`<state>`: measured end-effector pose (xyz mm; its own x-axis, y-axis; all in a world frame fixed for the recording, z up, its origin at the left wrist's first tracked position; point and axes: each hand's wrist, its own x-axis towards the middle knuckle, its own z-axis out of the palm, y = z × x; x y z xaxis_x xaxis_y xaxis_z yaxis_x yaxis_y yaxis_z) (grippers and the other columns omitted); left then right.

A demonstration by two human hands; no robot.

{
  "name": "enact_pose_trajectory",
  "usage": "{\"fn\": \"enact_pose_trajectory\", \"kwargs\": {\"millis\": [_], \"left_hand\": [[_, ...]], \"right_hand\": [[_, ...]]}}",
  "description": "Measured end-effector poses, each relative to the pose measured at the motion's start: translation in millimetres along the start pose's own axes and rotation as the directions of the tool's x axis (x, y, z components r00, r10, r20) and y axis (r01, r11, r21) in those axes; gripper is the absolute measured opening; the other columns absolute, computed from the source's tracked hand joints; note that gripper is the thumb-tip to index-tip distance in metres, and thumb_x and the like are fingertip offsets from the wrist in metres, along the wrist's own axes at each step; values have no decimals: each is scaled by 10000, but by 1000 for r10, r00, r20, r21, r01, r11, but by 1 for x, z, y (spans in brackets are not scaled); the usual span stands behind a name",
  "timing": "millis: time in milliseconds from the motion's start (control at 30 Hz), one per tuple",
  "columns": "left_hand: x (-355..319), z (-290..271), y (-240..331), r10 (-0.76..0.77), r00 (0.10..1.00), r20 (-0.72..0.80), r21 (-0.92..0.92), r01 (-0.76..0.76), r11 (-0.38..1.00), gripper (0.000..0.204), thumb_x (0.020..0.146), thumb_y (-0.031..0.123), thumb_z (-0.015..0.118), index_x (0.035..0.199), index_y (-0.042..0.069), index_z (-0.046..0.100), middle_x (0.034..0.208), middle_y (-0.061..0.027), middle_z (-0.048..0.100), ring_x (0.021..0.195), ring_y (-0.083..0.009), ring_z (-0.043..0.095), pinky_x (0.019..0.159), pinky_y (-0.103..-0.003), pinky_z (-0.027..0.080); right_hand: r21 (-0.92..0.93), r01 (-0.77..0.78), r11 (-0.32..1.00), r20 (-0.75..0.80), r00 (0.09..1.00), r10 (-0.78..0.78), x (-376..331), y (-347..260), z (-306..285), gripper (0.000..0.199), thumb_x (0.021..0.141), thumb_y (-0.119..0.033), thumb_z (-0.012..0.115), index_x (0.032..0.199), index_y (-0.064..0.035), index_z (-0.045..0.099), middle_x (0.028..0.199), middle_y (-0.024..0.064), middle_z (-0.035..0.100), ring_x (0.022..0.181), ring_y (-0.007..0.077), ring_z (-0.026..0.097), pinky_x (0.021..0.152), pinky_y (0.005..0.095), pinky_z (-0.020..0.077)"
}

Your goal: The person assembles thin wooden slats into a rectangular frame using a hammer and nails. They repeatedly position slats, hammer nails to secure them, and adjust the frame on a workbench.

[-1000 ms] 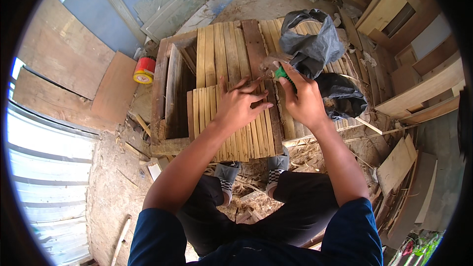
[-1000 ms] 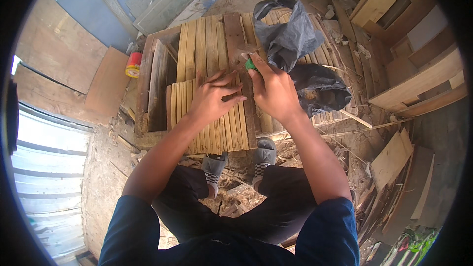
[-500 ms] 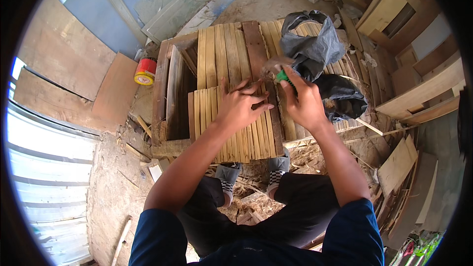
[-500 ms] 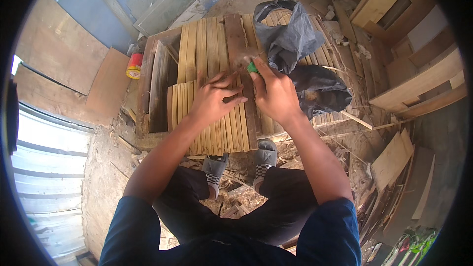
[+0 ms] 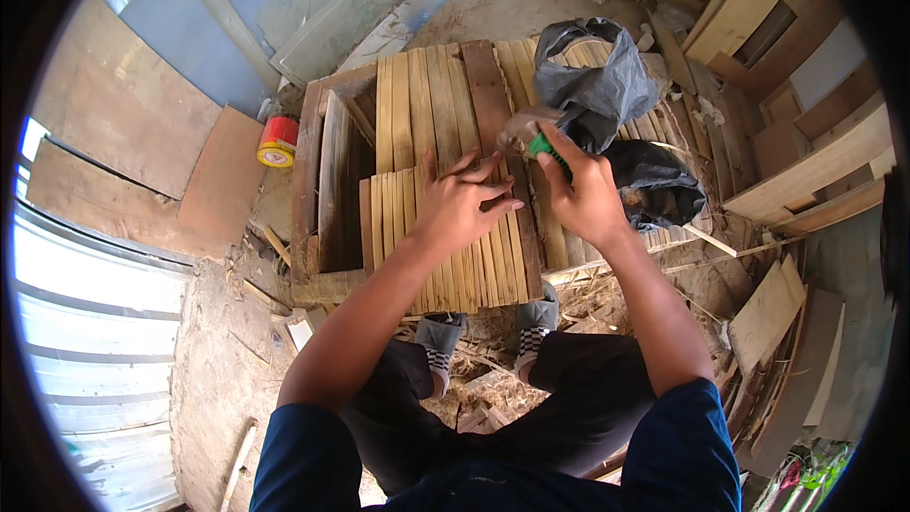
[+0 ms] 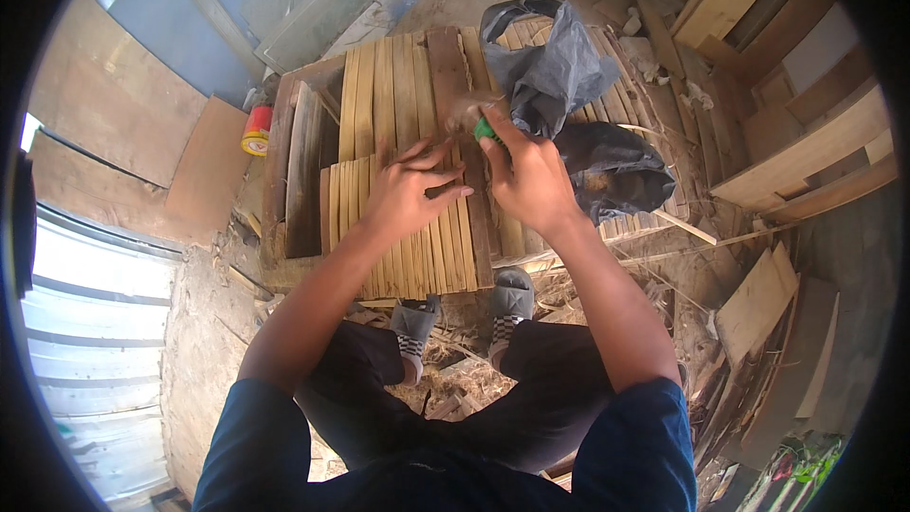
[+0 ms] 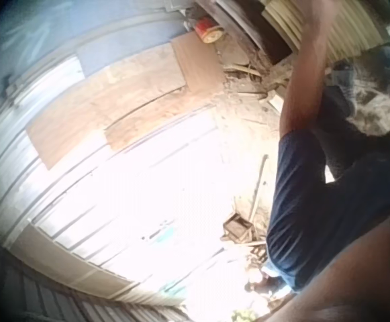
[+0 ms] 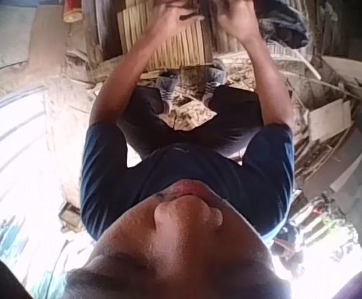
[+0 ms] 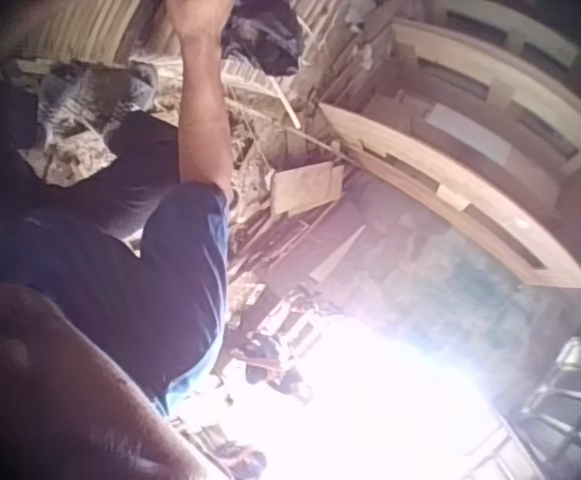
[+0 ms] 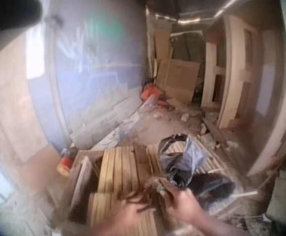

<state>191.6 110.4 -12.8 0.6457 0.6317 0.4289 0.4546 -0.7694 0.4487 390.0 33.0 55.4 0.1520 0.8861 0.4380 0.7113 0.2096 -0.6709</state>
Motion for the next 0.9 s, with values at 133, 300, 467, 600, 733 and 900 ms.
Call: {"fn": "enact_pose_trajectory", "kwargs": {"millis": [133, 300, 467, 600, 733, 900], "left_hand": [[-2, -1, 0, 59, 998, -29, 53, -57, 997, 332, 893, 444, 817, 1095, 183, 857, 1386, -95, 713, 1330, -389, 622, 1101, -501, 505], [0, -3, 2, 36, 999, -11, 32, -35, 999, 349, 891, 450, 818, 1102, 174, 855, 1394, -120, 704, 1348, -400, 611, 1092, -483, 521], [0, -4, 3, 63, 998, -20, 86, -61, 994, 362, 890, 457, 817, 1115, 176, 853, 1438, -129, 675, 1359, -389, 607, 1108, -478, 501], [-1, -2, 2, 9, 1000, -19, 9, -9, 1000, 357, 885, 447, 826, 1119, 178, 853, 1460, -125, 661, 1385, -371, 588, 1158, -521, 443], [1, -2, 1, 27, 999, -22, 35, -27, 999, 352, 877, 445, 837, 1100, 173, 857, 1491, -109, 642, 1392, -345, 584, 1199, -589, 340], [5, -8, 2, -47, 997, 56, -112, 53, 992, 345, 900, 480, 809, 1114, 212, 846, 1560, -47, 589, 1402, -319, 578, 1163, -652, 310]], "right_hand": [[-41, 7, 999, 86, 996, -4, 0, 2, -2, 399, 1022, -106, 636, 1408, -7, 632, 1106, 331, 712, 1024, 488, 690, 836, 494, 584], [-31, 34, 999, -19, 999, -34, 1, 3, -3, 402, 1023, -105, 636, 1412, -6, 627, 1062, 328, 726, 1022, 487, 694, 837, 490, 584], [-28, 64, 998, 30, 998, -63, 2, 6, 0, 396, 1022, -118, 644, 1411, -42, 634, 1020, 329, 721, 992, 505, 690, 811, 502, 582], [-46, 97, 994, 15, 995, -96, 3, 9, -1, 403, 1026, -133, 647, 1421, -58, 630, 1031, 332, 712, 981, 517, 681, 810, 516, 579], [-78, 52, 996, 61, 997, -47, 4, 6, -4, 406, 1029, -139, 645, 1427, -61, 631, 1086, 314, 722, 1036, 504, 675, 868, 503, 577], [3, -63, 998, 61, 996, 62, 2, 3, -13, 405, 1027, -109, 641, 1422, -21, 625, 1137, 317, 716, 1107, 475, 672, 901, 467, 574]]}}
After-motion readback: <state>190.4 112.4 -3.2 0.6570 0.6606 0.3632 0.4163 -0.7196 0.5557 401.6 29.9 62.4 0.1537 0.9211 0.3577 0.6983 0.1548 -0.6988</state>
